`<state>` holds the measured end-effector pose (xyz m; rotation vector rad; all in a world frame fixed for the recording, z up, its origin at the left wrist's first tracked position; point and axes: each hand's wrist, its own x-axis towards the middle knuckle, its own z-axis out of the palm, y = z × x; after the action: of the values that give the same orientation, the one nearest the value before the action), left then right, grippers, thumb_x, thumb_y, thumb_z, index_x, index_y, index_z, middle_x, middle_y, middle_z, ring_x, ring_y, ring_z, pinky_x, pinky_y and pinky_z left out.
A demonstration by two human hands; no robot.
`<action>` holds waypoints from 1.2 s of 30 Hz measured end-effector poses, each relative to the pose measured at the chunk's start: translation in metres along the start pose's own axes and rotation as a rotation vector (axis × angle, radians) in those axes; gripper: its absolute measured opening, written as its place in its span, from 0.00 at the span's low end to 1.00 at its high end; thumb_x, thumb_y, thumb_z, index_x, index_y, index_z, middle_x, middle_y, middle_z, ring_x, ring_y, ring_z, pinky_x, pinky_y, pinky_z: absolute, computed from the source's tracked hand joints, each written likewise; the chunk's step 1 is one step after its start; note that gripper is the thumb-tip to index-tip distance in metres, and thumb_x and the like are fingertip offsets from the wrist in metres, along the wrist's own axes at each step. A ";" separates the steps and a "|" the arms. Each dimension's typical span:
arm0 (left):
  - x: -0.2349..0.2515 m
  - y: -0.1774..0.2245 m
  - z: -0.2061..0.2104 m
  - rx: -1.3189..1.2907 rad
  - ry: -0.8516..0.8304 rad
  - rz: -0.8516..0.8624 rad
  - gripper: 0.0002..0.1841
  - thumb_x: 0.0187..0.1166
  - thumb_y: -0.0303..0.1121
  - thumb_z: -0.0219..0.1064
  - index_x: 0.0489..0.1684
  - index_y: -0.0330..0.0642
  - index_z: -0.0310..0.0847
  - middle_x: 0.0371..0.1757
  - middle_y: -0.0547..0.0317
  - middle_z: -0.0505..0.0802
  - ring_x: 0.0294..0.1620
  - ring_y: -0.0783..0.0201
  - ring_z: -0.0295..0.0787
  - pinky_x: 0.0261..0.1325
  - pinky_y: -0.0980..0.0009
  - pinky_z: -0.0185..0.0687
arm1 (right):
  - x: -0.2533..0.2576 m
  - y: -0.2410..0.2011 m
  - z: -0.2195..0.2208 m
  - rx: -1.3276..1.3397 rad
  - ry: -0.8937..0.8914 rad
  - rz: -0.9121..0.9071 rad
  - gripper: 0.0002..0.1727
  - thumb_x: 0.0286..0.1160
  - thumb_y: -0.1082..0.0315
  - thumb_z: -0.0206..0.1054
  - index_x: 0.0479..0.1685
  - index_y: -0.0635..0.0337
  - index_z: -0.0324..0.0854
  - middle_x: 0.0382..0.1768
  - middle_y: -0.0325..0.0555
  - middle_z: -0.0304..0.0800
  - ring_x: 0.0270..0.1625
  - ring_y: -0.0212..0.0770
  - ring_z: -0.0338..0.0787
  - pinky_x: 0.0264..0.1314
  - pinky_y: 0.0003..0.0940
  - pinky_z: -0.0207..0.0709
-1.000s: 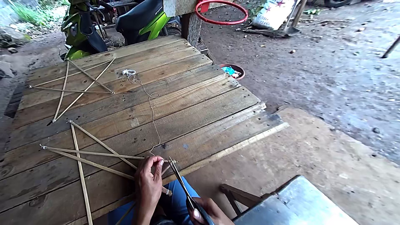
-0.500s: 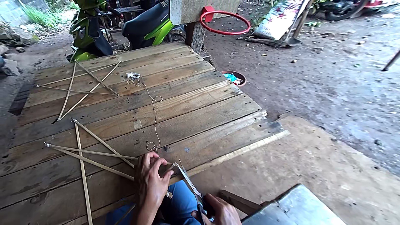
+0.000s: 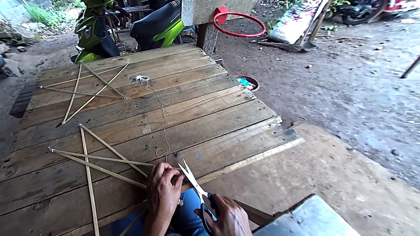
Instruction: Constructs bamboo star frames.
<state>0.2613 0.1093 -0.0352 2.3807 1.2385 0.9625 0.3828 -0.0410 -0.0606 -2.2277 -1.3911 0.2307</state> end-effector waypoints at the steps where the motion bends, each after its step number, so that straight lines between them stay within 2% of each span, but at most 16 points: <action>1: 0.000 0.000 0.000 -0.008 0.004 -0.002 0.06 0.55 0.34 0.83 0.26 0.46 0.95 0.40 0.54 0.93 0.47 0.53 0.89 0.51 0.57 0.83 | 0.001 0.001 0.003 0.000 0.020 -0.012 0.32 0.59 0.36 0.71 0.27 0.63 0.88 0.19 0.49 0.87 0.23 0.52 0.89 0.23 0.49 0.76; 7: -0.001 -0.001 0.002 -0.021 0.012 -0.012 0.06 0.54 0.32 0.83 0.25 0.45 0.95 0.39 0.53 0.93 0.46 0.53 0.90 0.49 0.57 0.84 | 0.004 0.004 0.014 -0.041 0.130 -0.071 0.30 0.56 0.38 0.69 0.26 0.62 0.87 0.17 0.45 0.85 0.20 0.48 0.87 0.20 0.44 0.75; 22: 0.001 0.000 0.003 -0.039 0.008 -0.028 0.06 0.54 0.31 0.84 0.25 0.44 0.95 0.39 0.53 0.93 0.46 0.53 0.90 0.49 0.58 0.85 | 0.011 0.002 0.016 -0.127 0.211 -0.118 0.29 0.56 0.38 0.67 0.22 0.60 0.87 0.15 0.44 0.84 0.18 0.46 0.85 0.18 0.41 0.73; 28: 0.001 -0.001 0.005 -0.037 0.013 -0.034 0.06 0.54 0.32 0.85 0.24 0.45 0.95 0.39 0.53 0.93 0.46 0.53 0.90 0.49 0.59 0.84 | 0.010 0.009 0.021 -0.118 0.268 -0.184 0.26 0.59 0.42 0.67 0.18 0.59 0.84 0.11 0.43 0.80 0.14 0.43 0.83 0.16 0.37 0.72; 30: 0.001 -0.001 0.005 -0.035 0.013 -0.031 0.06 0.54 0.32 0.84 0.25 0.46 0.95 0.39 0.54 0.93 0.46 0.54 0.90 0.50 0.59 0.85 | 0.009 0.011 0.021 -0.100 0.254 -0.180 0.26 0.59 0.42 0.67 0.19 0.60 0.85 0.12 0.43 0.81 0.15 0.43 0.84 0.16 0.38 0.72; 34: 0.002 0.000 0.003 -0.054 0.009 -0.036 0.06 0.56 0.33 0.84 0.25 0.45 0.95 0.39 0.53 0.93 0.47 0.52 0.90 0.49 0.57 0.85 | 0.011 0.017 0.014 -0.033 0.128 -0.097 0.35 0.59 0.31 0.65 0.26 0.61 0.86 0.16 0.44 0.83 0.19 0.46 0.85 0.21 0.44 0.75; 36: 0.002 0.000 0.004 -0.059 0.012 -0.036 0.06 0.56 0.33 0.85 0.25 0.44 0.95 0.39 0.52 0.93 0.47 0.52 0.90 0.50 0.57 0.85 | 0.013 0.020 0.008 -0.014 0.092 -0.072 0.37 0.59 0.30 0.65 0.27 0.62 0.87 0.17 0.45 0.83 0.21 0.47 0.85 0.23 0.46 0.75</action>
<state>0.2645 0.1109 -0.0371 2.3034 1.2358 0.9903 0.4012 -0.0344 -0.0754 -2.1668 -1.4249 0.0929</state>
